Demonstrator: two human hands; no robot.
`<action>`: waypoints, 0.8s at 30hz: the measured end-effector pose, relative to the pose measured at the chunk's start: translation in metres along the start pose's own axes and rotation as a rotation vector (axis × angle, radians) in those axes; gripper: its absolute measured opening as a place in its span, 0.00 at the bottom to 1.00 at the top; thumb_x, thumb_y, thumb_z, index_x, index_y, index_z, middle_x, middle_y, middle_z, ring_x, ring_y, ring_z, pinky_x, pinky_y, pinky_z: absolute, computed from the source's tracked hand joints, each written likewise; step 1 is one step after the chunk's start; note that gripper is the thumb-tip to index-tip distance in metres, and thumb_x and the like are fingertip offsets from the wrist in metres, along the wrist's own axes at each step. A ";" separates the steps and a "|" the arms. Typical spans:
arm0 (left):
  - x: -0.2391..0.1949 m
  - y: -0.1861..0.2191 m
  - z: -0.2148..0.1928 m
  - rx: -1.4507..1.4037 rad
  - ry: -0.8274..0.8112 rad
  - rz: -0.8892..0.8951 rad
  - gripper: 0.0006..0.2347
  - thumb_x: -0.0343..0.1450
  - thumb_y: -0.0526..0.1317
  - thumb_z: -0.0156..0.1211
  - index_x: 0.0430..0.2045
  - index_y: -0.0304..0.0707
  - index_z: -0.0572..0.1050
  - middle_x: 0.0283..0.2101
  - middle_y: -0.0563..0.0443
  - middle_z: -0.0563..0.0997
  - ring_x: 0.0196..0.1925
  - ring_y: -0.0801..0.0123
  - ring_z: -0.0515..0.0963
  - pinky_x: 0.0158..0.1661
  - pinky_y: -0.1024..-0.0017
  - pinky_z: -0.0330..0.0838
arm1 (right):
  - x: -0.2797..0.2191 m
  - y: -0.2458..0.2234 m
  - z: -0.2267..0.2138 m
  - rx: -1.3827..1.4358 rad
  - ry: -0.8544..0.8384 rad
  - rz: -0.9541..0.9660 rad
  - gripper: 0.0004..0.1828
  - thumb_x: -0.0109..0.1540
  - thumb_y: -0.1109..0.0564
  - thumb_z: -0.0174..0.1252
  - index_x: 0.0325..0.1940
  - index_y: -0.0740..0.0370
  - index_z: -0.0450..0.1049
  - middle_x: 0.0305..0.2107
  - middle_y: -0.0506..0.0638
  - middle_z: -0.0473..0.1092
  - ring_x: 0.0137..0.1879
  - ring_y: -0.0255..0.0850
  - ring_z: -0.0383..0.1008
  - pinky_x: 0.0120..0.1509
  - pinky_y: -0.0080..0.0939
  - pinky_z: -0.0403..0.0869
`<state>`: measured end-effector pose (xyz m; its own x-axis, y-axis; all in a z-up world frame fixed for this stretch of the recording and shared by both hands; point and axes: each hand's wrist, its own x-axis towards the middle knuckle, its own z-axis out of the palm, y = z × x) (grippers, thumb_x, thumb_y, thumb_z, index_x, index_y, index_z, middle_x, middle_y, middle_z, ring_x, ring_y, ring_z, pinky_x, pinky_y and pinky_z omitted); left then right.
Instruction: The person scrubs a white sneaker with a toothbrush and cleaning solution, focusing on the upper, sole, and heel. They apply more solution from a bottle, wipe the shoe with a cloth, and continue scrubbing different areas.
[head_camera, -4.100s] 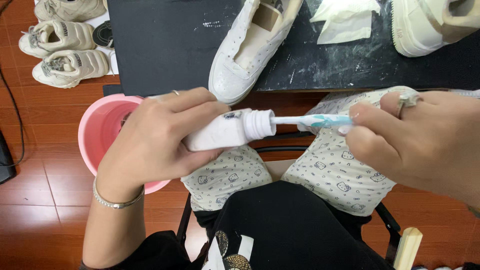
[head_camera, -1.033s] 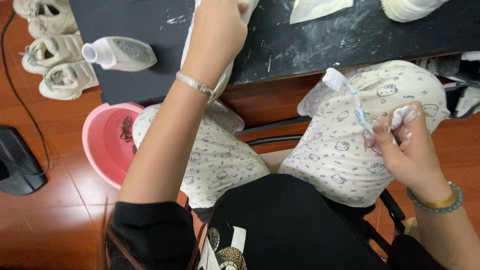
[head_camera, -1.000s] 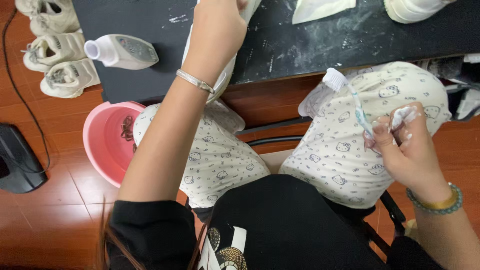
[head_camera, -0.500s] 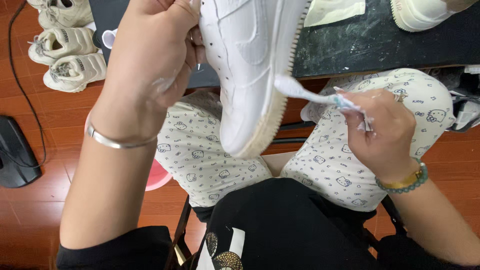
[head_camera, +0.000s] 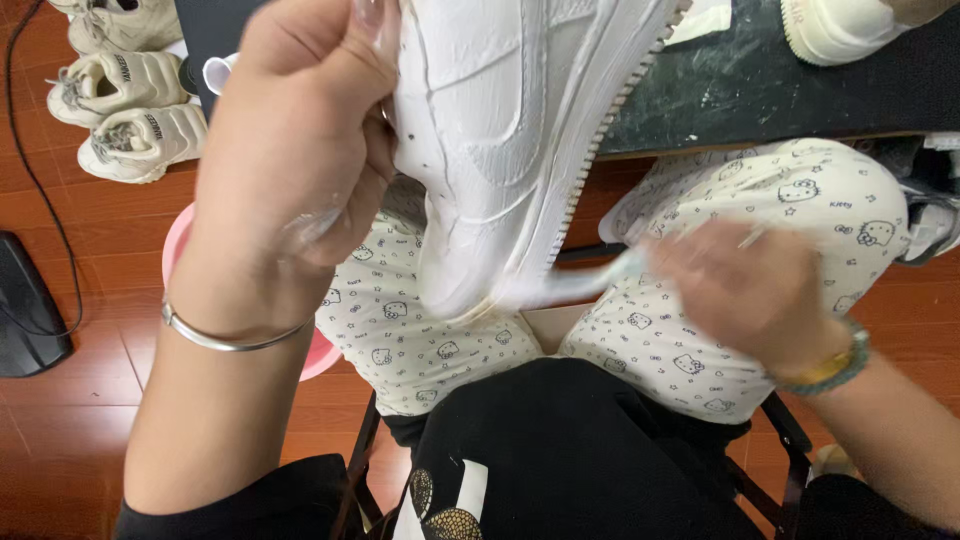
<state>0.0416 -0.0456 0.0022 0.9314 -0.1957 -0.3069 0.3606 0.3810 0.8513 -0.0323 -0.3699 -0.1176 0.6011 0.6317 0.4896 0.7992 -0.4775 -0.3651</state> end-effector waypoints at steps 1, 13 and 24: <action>-0.001 0.000 0.000 0.002 -0.011 0.014 0.10 0.82 0.35 0.47 0.43 0.25 0.76 0.42 0.45 0.83 0.42 0.70 0.83 0.47 0.75 0.79 | 0.004 0.011 -0.005 0.003 0.044 0.085 0.04 0.69 0.61 0.56 0.44 0.65 0.73 0.26 0.48 0.70 0.23 0.31 0.62 0.22 0.30 0.58; -0.002 -0.004 -0.001 -0.027 0.075 -0.036 0.10 0.82 0.34 0.45 0.45 0.24 0.75 0.42 0.45 0.83 0.43 0.69 0.83 0.46 0.75 0.79 | -0.004 0.023 0.011 0.081 -0.074 -0.058 0.07 0.71 0.58 0.55 0.41 0.62 0.76 0.26 0.48 0.72 0.21 0.27 0.64 0.19 0.25 0.59; -0.027 -0.024 -0.017 -0.157 -0.197 -0.104 0.10 0.85 0.37 0.55 0.36 0.32 0.78 0.27 0.61 0.76 0.22 0.89 0.71 0.21 0.90 0.67 | -0.001 0.014 -0.011 -0.124 -0.107 -0.138 0.14 0.75 0.56 0.49 0.35 0.62 0.69 0.22 0.47 0.67 0.23 0.32 0.65 0.19 0.29 0.57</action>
<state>0.0087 -0.0342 -0.0168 0.8668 -0.4075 -0.2872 0.4714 0.4823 0.7383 -0.0217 -0.3836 -0.1142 0.4882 0.7543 0.4390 0.8714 -0.4492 -0.1972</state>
